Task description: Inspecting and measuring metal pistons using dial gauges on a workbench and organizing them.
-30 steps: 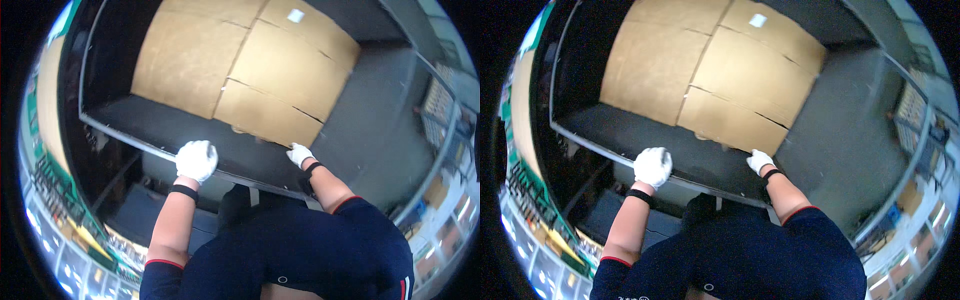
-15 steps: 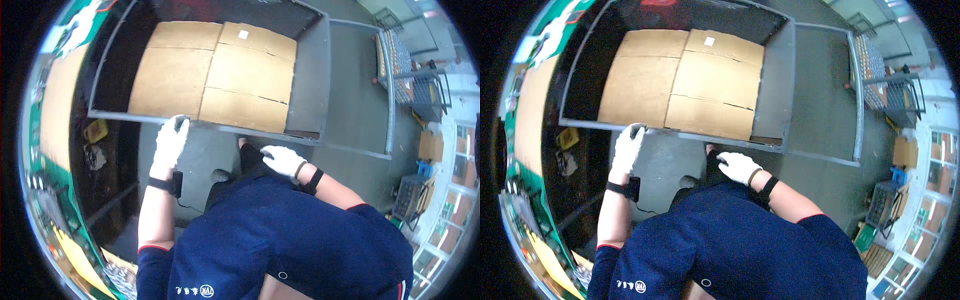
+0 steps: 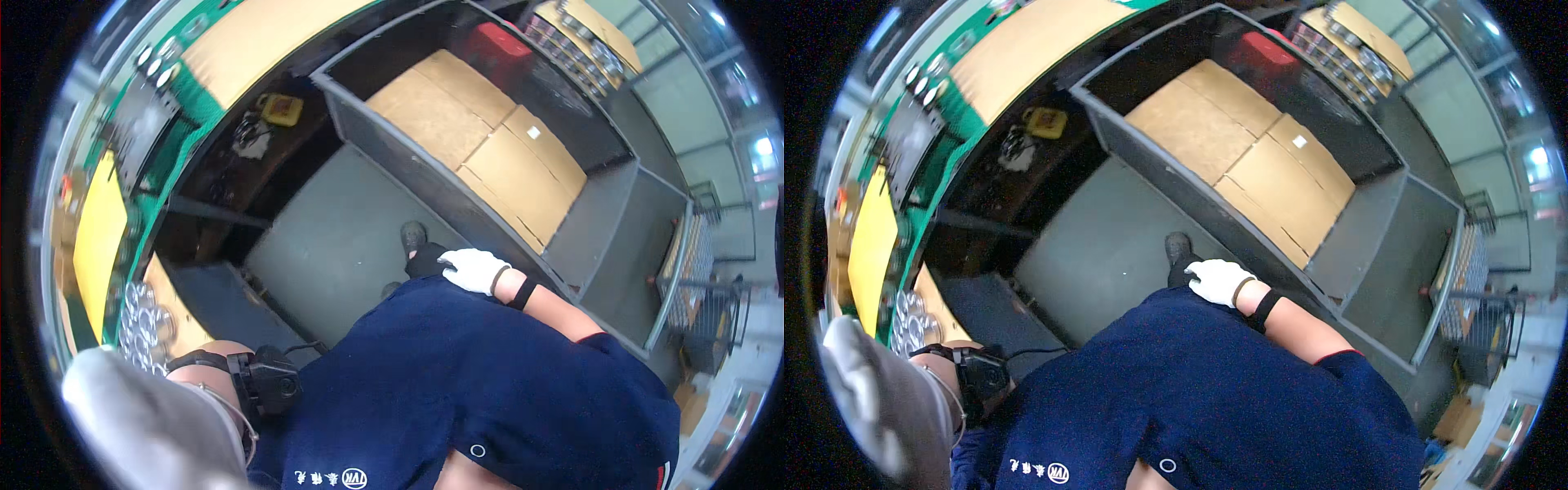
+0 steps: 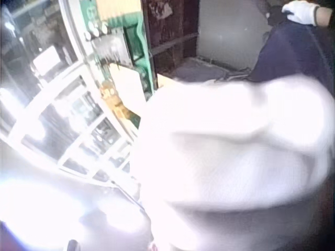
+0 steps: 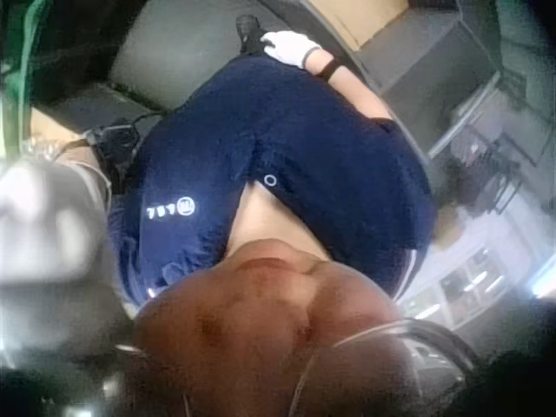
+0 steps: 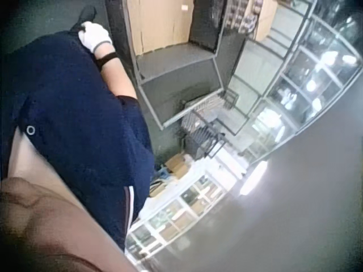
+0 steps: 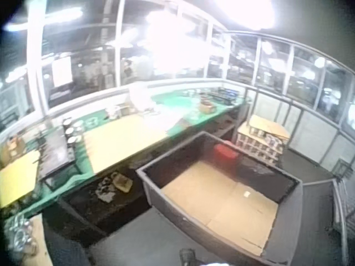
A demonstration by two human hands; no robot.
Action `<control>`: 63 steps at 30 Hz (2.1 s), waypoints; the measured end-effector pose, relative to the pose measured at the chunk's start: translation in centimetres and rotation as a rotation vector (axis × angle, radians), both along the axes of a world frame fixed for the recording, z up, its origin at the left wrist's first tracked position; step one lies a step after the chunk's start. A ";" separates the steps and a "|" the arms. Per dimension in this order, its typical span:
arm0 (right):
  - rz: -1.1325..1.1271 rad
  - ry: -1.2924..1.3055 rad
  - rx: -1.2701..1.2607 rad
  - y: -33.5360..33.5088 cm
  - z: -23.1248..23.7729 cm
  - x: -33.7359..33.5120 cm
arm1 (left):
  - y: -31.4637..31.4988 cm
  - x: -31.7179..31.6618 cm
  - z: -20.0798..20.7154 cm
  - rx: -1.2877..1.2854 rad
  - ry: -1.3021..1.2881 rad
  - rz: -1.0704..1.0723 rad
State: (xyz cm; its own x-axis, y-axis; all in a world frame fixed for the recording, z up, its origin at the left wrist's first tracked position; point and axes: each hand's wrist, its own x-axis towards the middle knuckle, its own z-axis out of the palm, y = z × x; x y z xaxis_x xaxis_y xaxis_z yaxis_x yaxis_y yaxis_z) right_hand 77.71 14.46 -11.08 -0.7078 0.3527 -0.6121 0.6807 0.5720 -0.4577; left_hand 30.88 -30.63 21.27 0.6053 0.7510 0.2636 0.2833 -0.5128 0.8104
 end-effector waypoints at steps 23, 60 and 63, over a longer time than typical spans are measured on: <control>0.634 0.238 -0.001 9.2 0.6 -42.4 | 16.9 -4.7 -23.9 -0.752 0.655 1.628; 0.930 0.798 -0.188 -6.6 14.8 -81.7 | 12.8 -34.7 -15.1 -0.120 -1.474 1.484; 0.569 0.927 -0.587 -4.4 12.0 -82.7 | 16.9 -36.1 -17.0 -0.240 -1.377 1.404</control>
